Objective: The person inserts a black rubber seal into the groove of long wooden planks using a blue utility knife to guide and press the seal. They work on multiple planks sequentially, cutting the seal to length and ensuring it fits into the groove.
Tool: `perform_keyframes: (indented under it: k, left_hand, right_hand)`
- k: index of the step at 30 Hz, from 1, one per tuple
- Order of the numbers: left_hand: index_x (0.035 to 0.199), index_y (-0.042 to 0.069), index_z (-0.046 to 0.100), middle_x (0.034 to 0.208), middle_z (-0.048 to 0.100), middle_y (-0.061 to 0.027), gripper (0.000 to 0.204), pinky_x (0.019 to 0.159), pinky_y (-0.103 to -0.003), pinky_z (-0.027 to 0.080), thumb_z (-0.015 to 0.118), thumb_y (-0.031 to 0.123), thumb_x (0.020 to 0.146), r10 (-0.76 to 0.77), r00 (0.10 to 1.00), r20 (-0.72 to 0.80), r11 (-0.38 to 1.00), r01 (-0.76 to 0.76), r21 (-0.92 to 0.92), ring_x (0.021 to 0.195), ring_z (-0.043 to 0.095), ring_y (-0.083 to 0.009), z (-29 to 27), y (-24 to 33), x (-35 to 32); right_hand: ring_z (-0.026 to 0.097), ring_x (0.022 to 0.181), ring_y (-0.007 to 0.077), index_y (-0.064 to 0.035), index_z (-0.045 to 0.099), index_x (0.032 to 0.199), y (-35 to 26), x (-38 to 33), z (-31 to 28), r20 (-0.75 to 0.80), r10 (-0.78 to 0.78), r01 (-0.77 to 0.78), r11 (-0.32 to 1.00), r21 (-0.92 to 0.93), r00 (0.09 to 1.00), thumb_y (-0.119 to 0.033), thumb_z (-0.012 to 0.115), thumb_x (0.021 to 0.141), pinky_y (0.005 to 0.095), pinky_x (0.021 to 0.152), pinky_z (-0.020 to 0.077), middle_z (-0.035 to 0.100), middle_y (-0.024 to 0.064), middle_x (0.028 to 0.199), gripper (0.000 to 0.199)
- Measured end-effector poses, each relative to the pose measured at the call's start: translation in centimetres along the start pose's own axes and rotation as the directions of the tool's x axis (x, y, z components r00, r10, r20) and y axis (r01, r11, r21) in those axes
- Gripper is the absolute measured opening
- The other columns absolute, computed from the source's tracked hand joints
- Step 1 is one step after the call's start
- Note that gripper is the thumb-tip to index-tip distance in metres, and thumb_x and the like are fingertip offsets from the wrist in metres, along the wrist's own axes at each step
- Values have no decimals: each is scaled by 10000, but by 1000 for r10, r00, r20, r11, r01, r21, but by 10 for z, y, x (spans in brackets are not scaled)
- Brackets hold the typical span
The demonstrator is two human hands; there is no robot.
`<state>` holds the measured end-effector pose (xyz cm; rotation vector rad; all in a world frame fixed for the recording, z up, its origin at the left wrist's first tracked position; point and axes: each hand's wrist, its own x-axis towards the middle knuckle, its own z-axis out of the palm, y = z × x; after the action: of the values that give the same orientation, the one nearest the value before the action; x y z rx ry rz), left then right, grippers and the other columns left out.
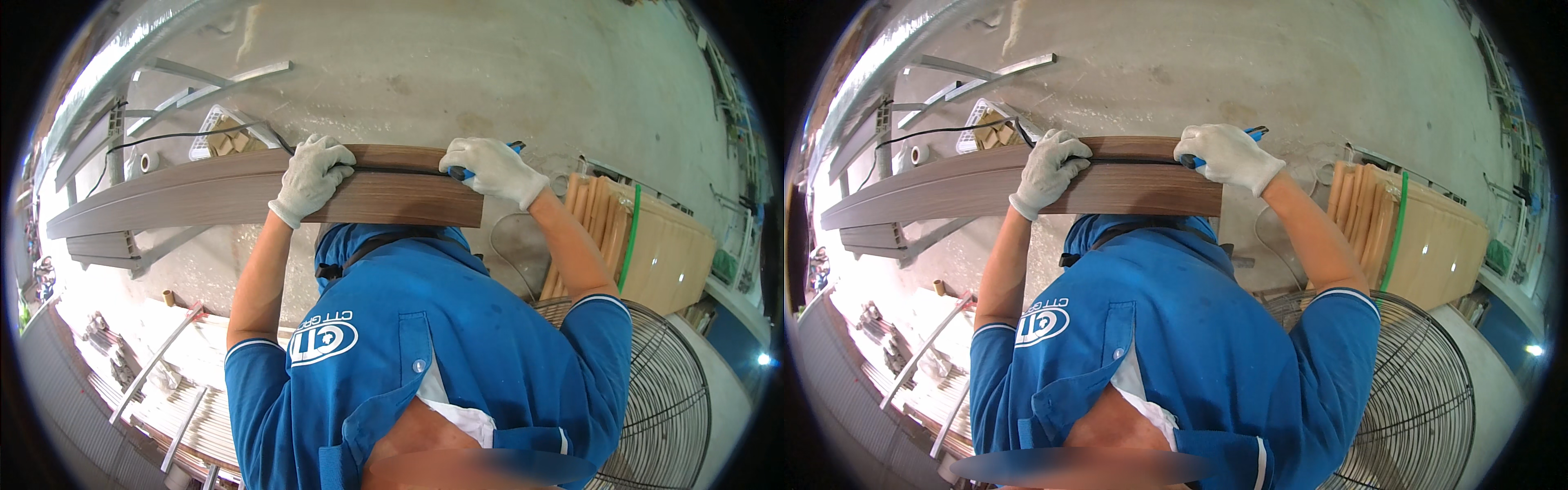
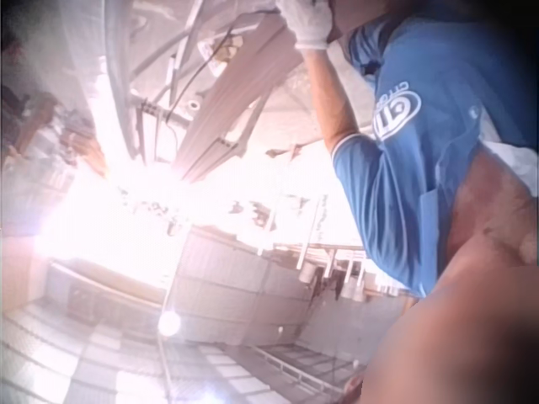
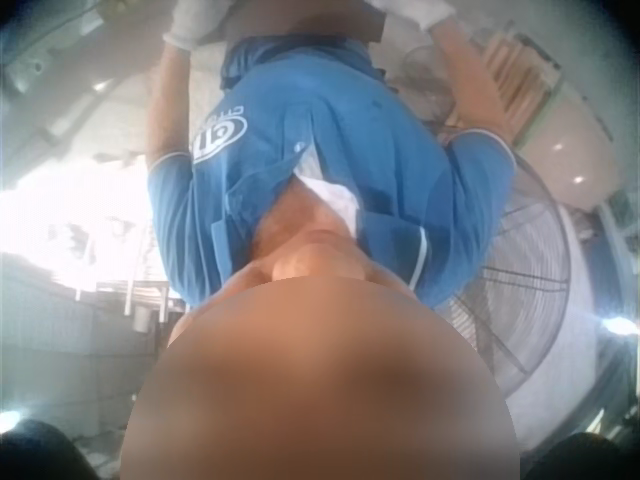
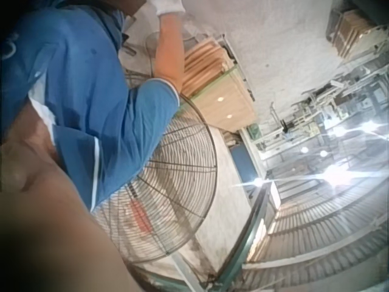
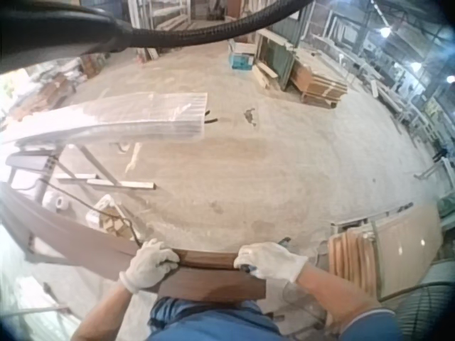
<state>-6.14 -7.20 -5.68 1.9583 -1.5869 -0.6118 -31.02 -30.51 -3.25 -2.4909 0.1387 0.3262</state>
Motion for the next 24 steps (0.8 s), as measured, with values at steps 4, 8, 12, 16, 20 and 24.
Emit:
perform_keyframes:
  k: [4,8,12,16,20,24]
  left_hand:
    - [929,107,726,975,679,-80,105,910,-440,464,748,108,826,-3,1000,0,1000,3,-3,1008,599,-327,1,0,-2]
    - [926,109,724,971,679,-77,109,907,-436,467,751,104,821,0,1000,-12,1000,0,-11,1006,597,-325,3,-2,-2]
    - [918,112,720,965,676,-74,119,901,-438,470,760,93,808,-8,1000,-14,1000,7,-14,996,595,-325,4,-2,-2]
    - [931,75,736,938,669,-97,149,892,-430,484,783,57,791,-16,1000,-4,999,16,-42,987,598,-333,3,-2,-3]
    - [924,82,738,927,665,-89,150,894,-427,482,784,51,785,-18,1000,-10,998,17,-52,989,595,-325,6,-4,-3]
    - [907,105,737,939,674,-69,117,895,-441,469,773,86,796,-21,1000,2,999,21,-32,990,594,-319,2,-4,-2]
  right_hand:
    - [695,990,286,-111,724,1135,-2,8,0,84,42,-46,998,49,996,75,689,776,399,870,565,737,77,1054,405]
    - [700,1024,301,-105,727,1158,-3,16,-1,145,13,-21,998,52,989,49,657,805,417,899,564,742,99,1104,391]
    - [700,1035,310,-89,738,1140,-6,18,-1,143,44,-55,996,74,989,32,647,810,429,904,561,743,117,1109,364]
    - [694,1052,309,-80,746,1115,-5,11,-3,182,71,-78,997,30,981,55,642,804,425,908,556,741,109,1117,355]
    - [689,1054,300,-83,747,1107,4,-4,-4,129,38,-42,999,27,991,87,645,798,417,917,556,741,98,1110,367]
    - [657,1076,280,-74,722,1092,10,-14,0,91,35,-35,999,1,995,53,752,755,407,963,542,731,69,1044,362]
